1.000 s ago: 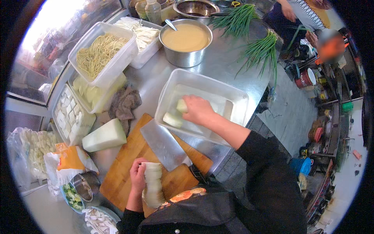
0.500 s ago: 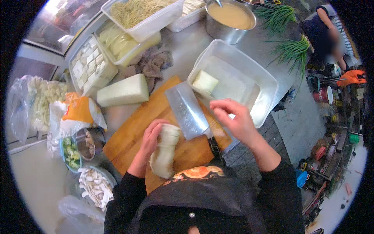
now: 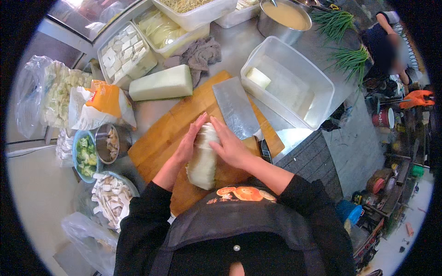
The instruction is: The person slices a large white root vegetable into uniform pieces on a wooden cutting board using a cleaver. The cut pieces are stacked and transferred into a clear plastic container. The person repeats this process with additional vegetable sections.
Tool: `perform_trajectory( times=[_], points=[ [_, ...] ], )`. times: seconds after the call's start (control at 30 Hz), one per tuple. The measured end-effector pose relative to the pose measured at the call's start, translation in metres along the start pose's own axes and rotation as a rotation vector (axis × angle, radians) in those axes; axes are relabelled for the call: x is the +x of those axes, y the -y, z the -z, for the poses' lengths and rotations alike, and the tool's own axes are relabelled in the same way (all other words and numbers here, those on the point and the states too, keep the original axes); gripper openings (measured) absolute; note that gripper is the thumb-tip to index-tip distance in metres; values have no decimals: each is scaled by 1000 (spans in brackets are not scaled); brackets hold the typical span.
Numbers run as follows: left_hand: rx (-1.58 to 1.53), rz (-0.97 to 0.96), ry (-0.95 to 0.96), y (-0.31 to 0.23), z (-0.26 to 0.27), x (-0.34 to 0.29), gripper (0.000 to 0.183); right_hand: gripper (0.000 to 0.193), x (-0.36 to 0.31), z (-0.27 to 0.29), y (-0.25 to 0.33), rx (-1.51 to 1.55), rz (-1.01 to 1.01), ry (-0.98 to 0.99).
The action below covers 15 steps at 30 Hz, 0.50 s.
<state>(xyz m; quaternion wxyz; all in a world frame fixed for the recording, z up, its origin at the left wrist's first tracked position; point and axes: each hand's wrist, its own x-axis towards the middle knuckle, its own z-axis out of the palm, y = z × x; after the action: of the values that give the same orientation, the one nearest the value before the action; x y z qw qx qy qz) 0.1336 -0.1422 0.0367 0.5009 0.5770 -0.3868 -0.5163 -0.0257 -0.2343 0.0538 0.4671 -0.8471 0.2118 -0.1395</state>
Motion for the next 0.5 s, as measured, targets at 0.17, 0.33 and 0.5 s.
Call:
perform_trajectory(
  times=[0.17,0.33,0.5],
  points=[
    [-59,-54,-157,-5,-8,1,74,67,3,-12,6,28,-29,-86],
    [-58,26,-13,-7,-11,-7,73,72,1,-18,9,123,-65,-193],
    [38,13,90,-2,0,3,67,75,7,-30,2,93,-64,-250]
  ],
)
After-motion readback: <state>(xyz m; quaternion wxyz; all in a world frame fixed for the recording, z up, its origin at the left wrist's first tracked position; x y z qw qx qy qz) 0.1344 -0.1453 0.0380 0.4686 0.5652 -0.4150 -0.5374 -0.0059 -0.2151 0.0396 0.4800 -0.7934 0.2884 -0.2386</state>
